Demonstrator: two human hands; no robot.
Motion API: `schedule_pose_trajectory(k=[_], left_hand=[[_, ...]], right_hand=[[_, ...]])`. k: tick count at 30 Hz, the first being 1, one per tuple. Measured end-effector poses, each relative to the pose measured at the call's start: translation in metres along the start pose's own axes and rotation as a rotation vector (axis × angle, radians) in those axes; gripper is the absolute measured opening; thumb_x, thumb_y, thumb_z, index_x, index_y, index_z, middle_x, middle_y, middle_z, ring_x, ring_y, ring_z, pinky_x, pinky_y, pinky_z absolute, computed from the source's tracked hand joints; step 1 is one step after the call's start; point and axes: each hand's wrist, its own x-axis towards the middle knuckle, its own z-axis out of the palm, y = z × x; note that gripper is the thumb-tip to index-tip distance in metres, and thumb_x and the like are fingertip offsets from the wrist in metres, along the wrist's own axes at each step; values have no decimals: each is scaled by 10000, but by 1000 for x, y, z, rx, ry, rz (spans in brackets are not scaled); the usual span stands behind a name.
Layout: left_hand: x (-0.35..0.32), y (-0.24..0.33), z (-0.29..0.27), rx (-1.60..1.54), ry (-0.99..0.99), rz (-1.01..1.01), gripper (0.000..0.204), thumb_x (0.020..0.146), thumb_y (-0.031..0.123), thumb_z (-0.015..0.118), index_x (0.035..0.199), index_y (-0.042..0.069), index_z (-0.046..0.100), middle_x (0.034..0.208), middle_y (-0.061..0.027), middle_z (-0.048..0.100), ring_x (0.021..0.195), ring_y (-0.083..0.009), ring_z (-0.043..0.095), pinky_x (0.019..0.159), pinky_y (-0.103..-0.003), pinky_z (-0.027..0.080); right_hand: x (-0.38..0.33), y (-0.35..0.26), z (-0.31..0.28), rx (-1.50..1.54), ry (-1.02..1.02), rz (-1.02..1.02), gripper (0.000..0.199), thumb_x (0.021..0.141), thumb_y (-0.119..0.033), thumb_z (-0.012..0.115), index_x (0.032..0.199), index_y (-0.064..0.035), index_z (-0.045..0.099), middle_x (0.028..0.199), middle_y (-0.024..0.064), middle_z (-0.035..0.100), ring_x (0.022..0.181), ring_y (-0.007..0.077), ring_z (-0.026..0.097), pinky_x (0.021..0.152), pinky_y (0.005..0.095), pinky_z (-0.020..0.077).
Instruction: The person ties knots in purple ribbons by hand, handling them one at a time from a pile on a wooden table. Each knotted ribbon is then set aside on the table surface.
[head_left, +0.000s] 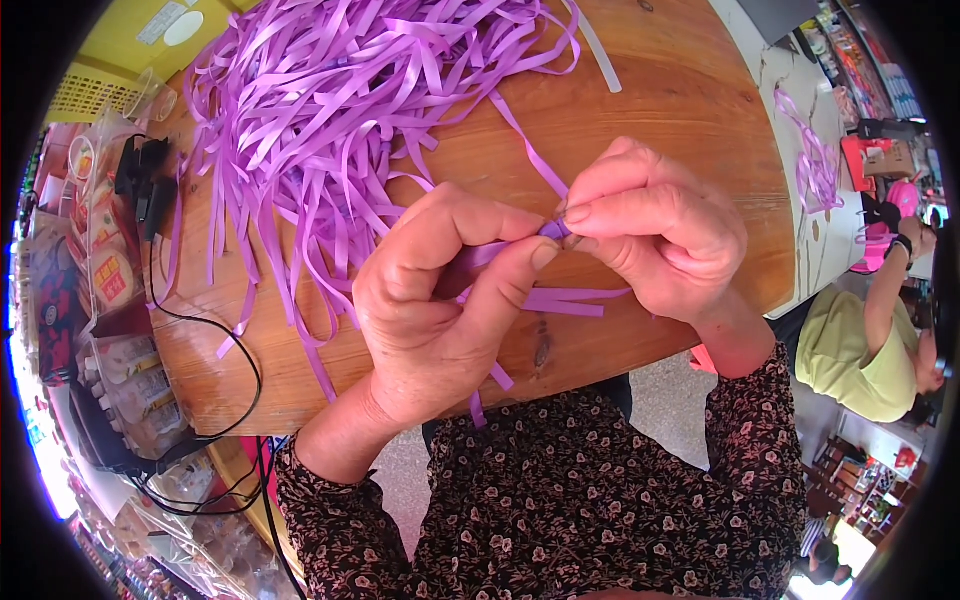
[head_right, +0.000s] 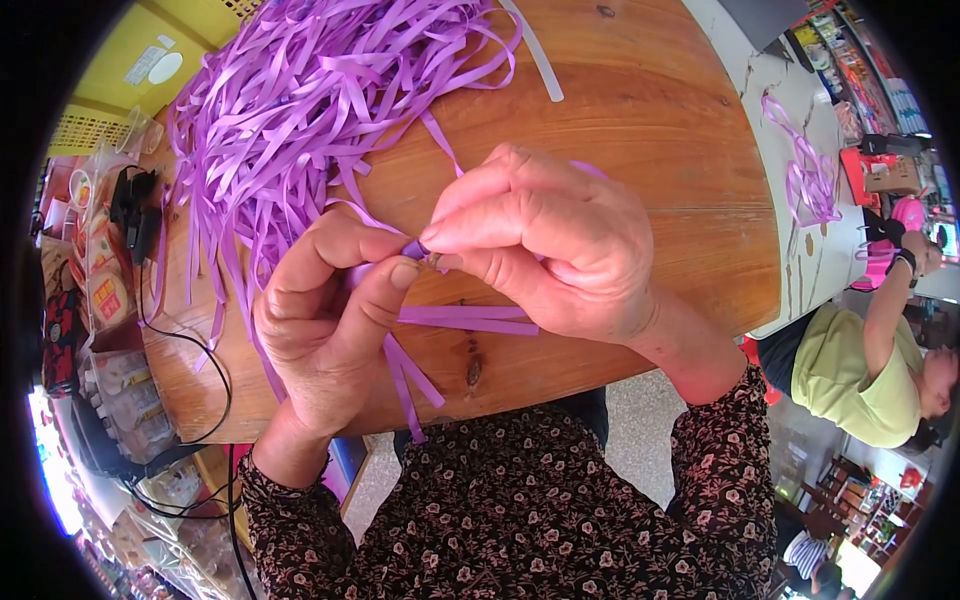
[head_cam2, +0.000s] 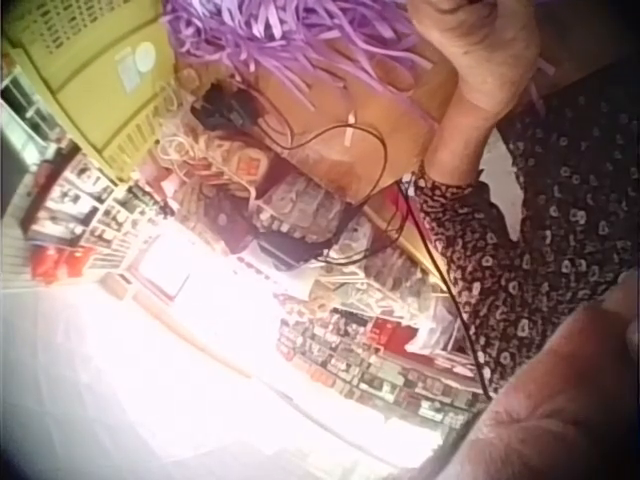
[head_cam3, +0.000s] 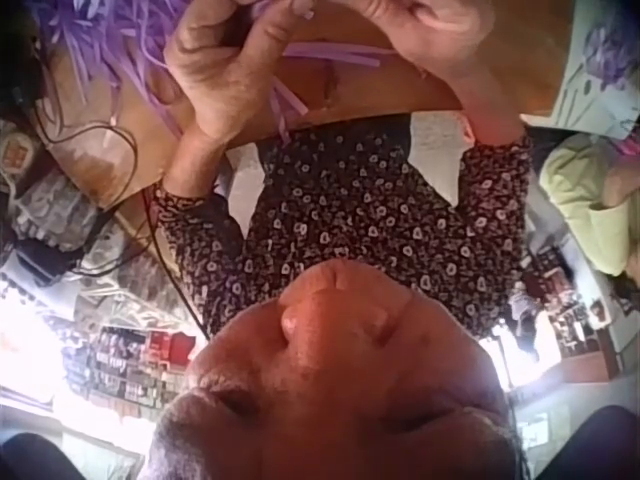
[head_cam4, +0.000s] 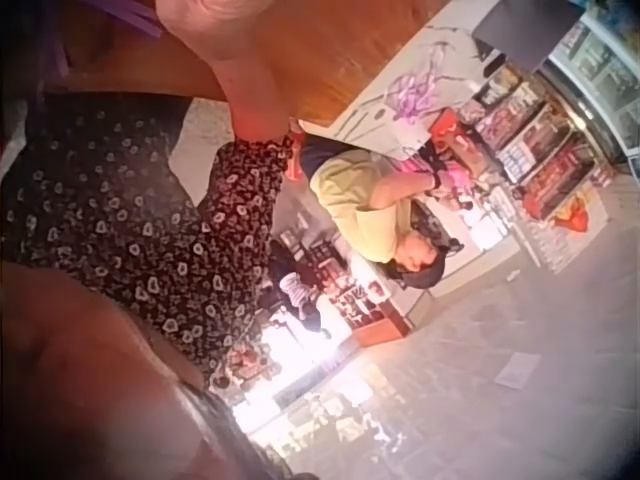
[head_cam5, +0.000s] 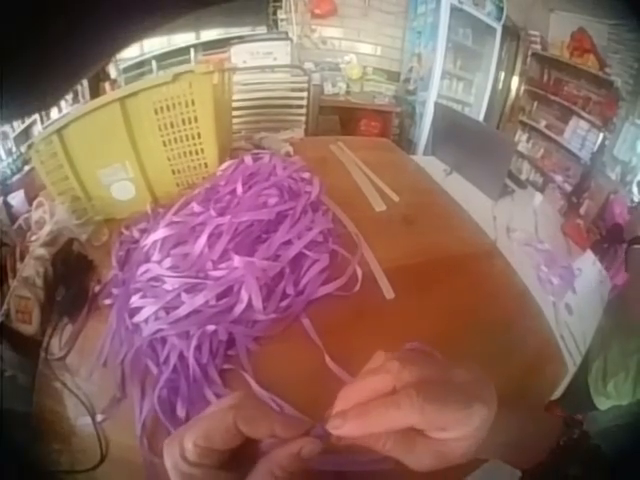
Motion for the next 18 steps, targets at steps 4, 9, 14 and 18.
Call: schedule_pose_trajectory(k=[4, 9, 14, 18], left_hand=[[0, -5, 2, -89, 5, 27, 118, 794, -37, 697, 880, 20, 640, 790, 3, 578, 670, -41, 489, 566, -190, 377], [0, -3, 4, -127, 14, 2, 110, 805, -29, 690, 889, 17, 637, 796, -14, 587, 684, -71, 515, 583, -207, 399], [7, 2, -1, 216, -11, 172, 133, 782, -44, 693, 878, 15, 623, 730, -44, 581, 625, -136, 504, 549, -248, 405], [14, 0, -5, 366, -53, 294, 146, 761, -53, 701, 865, 13, 624, 734, -63, 603, 604, -154, 495, 526, -271, 399]], right_hand=[[-3, 3, 5, 136, 40, 73, 168, 763, 47, 705, 905, 4, 625, 861, 128, 635, 700, 187, 580, 594, 289, 453], [-1, 0, 4, 81, 29, 42, 164, 767, 48, 700, 905, 0, 625, 865, 123, 632, 710, 186, 585, 598, 286, 455], [2, -1, -1, -49, -4, -4, 177, 763, 54, 697, 919, 1, 632, 885, 125, 633, 714, 195, 588, 612, 287, 471], [2, -1, -3, -77, -18, -28, 196, 759, 58, 696, 938, 7, 636, 903, 131, 637, 722, 204, 591, 619, 290, 477]])
